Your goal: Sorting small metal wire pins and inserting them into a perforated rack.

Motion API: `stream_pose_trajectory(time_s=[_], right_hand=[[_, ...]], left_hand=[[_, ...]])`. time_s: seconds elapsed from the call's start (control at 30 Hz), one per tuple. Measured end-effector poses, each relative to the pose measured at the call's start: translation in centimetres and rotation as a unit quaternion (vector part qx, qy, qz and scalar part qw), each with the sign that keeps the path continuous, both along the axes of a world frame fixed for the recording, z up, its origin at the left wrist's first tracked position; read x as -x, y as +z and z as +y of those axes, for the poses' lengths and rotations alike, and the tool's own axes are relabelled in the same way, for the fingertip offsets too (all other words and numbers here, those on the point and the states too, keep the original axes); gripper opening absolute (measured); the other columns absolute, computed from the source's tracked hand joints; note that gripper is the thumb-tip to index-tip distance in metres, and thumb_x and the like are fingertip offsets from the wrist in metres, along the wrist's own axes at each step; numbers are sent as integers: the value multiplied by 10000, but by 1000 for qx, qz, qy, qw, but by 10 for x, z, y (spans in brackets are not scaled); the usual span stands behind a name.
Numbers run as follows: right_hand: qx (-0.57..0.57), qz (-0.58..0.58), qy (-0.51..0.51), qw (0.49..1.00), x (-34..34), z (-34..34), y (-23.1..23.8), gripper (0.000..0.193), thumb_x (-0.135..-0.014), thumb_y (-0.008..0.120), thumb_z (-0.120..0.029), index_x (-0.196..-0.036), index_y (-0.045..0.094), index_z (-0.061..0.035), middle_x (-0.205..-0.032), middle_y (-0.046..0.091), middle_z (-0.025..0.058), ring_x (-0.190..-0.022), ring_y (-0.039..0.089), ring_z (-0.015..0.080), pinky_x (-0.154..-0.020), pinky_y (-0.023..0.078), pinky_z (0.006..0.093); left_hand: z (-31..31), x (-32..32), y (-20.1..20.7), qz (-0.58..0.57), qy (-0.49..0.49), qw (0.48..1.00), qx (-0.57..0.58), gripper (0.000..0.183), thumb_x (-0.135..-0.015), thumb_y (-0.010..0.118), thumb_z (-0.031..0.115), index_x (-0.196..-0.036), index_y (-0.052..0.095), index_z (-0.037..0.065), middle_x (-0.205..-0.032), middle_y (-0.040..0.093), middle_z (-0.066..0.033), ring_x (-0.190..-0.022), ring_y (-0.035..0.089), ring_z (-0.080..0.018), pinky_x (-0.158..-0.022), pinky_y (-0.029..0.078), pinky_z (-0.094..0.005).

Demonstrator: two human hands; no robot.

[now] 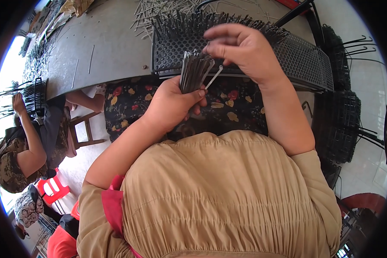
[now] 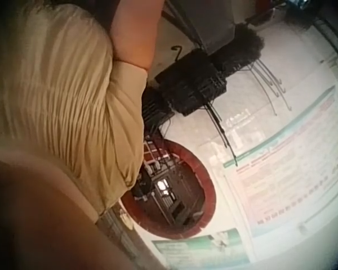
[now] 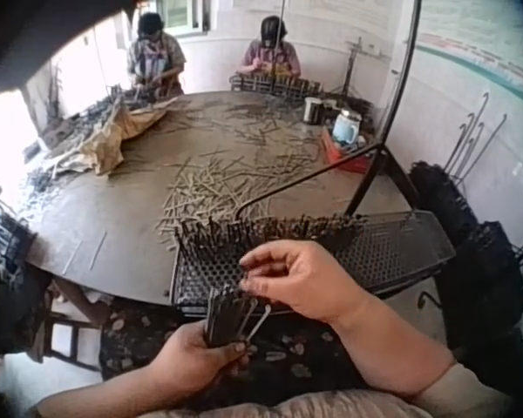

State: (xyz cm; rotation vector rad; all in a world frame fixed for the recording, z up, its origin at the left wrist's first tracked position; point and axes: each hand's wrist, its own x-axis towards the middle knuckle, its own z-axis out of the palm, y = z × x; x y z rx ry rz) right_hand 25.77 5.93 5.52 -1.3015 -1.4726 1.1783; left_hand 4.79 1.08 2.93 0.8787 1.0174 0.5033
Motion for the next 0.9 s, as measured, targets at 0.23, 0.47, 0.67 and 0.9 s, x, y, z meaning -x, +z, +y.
stream_pose_trajectory(time_s=[0.23, 0.47, 0.67, 0.9], right_hand=[[2, 170, -42, 984, -35, 14, 4, 110, -877, 677, -25, -984, 655, -15, -873, 715, 82, -733, 648, 84, -625, 511, 192], [-348, 9, -186, 919, -29, 15, -11, 178, -876, 670, 28, -1036, 598, 1, -888, 707, 80, -754, 647, 76, -670, 521, 192], [-359, -144, -198, 901, -26, 13, -24, 153, -861, 696, 5, -996, 645, -45, -917, 704, 50, -785, 647, 77, -698, 516, 205], [-499, -388, -165, 757, -38, 22, -25, 47, -848, 721, -81, -892, 720, -62, -887, 712, 14, -699, 633, 86, -638, 497, 215]], left_hand=[[0, -3, 3, -13, -25, 1000, -11, 89, -920, 610, 60, -1005, 612, 33, -797, 655, -47, -604, 575, -85, -491, 436, -226], [1, -5, 1, 20, 1, 1000, 11, 74, -932, 604, 93, -993, 604, 50, -804, 648, -41, -604, 567, -83, -468, 397, -218], [0, -6, -3, 4, 11, 1000, 20, 85, -930, 607, 101, -998, 603, 50, -810, 648, -42, -601, 573, -86, -449, 387, -212], [0, -6, -3, -37, 31, 998, 39, 114, -930, 612, 109, -1014, 603, 34, -795, 643, -49, -600, 576, -94, -435, 379, -216]])
